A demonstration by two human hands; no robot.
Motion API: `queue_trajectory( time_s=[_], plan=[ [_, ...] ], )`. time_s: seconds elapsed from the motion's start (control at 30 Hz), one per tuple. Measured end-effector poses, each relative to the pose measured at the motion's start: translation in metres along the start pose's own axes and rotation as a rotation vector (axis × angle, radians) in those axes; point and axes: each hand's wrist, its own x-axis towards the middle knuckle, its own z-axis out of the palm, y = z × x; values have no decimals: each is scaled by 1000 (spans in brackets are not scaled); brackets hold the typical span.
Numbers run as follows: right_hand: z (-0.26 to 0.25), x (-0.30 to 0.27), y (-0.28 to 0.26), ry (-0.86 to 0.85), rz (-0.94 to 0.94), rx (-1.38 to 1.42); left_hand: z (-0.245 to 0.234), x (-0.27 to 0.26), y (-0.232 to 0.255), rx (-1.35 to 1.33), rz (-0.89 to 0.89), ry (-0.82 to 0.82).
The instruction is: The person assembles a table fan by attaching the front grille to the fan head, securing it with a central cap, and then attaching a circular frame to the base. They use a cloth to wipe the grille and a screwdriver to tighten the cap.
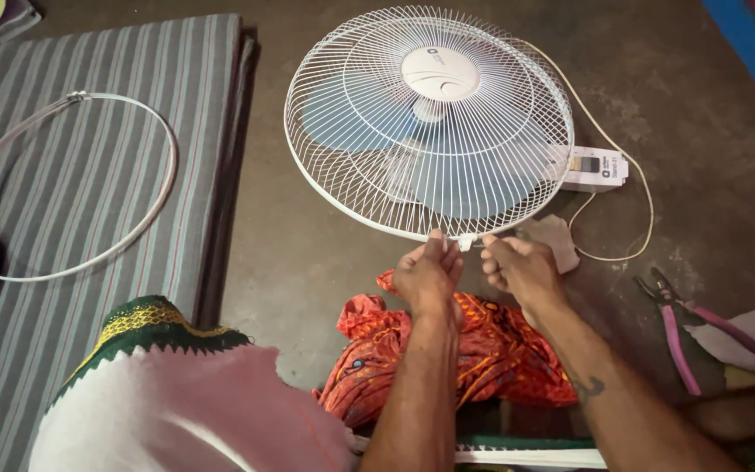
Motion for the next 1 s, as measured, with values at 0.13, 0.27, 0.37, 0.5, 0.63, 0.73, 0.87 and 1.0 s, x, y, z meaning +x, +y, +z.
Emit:
queue_trajectory(
  time_s=[0.13,0.27,0.37,0.5,0.63,0.73,0.87,1.0],
  plan=[
    [-2,-7,-7,62,39,-15,-1,-2,-1,-4,-14,2],
    [-6,-6,-8,-38,1,6,-4,-5,1,9,-12,11],
    [-6,1,-5,-48,-4,-55,-2,-4,1,29,-1,12],
    [-2,-1,-3,2,8,-45,-1,-3,0,22,15,-2],
    [-4,-9,-9,24,10,3,-1,-5,-1,22,-3,30],
    [-4,-8,-15,-58,37,47,-1,-4,0,5,4,20],
    [-4,-7,-13,-12,76,-70,-1,0,-5,13,15,9],
    [-3,-8,-12,59,110,-73,-4,4,-7,-24,14,-9]
  ],
)
